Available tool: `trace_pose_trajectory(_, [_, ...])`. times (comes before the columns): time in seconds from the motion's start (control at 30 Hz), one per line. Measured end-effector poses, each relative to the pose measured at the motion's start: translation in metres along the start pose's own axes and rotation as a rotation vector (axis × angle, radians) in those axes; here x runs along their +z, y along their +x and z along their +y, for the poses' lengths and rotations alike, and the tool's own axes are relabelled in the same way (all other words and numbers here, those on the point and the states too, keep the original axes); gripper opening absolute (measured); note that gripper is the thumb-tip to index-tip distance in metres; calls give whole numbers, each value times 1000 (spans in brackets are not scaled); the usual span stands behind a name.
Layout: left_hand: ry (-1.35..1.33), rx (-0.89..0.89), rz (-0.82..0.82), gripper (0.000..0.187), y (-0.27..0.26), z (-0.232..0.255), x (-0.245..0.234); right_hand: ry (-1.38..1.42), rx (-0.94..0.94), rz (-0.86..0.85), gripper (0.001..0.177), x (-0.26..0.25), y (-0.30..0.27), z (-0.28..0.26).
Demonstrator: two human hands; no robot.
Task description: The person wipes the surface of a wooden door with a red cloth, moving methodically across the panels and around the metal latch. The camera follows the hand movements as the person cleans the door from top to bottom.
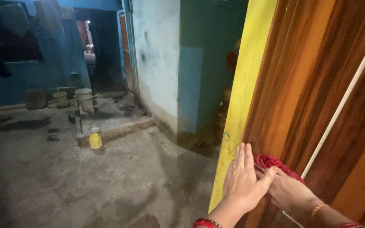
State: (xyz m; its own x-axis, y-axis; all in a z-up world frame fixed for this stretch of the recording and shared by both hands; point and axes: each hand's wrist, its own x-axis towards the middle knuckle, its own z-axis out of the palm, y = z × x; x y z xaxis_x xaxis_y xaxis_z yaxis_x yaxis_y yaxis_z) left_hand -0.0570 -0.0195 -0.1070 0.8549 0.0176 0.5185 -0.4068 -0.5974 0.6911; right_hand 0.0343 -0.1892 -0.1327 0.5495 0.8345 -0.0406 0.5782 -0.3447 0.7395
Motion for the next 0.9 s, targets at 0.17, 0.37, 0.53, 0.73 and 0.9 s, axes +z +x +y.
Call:
trace_pose_trajectory(0.17, [28, -43, -74, 99, -22, -2, 7, 125, 57, -115, 69, -53, -18, 33])
trace_pose_trajectory(0.37, [-28, 36, 8, 99, -16, 17, 20, -134, 446, 162, 73, -146, -34, 123])
trace_pose_trajectory(0.53, [-80, 76, 98, 99, -8, 31, 39, -291, 658, 461, 67, -153, -56, 111])
trace_pose_trajectory(0.73, [-111, 107, 110, 97, -14, 35, 62, -35, 381, 196, 76, -68, -72, 37])
trace_pose_trajectory(0.9, [-89, 48, 12, 95, -29, 35, 68, 38, 158, 77, 81, -26, -97, 3])
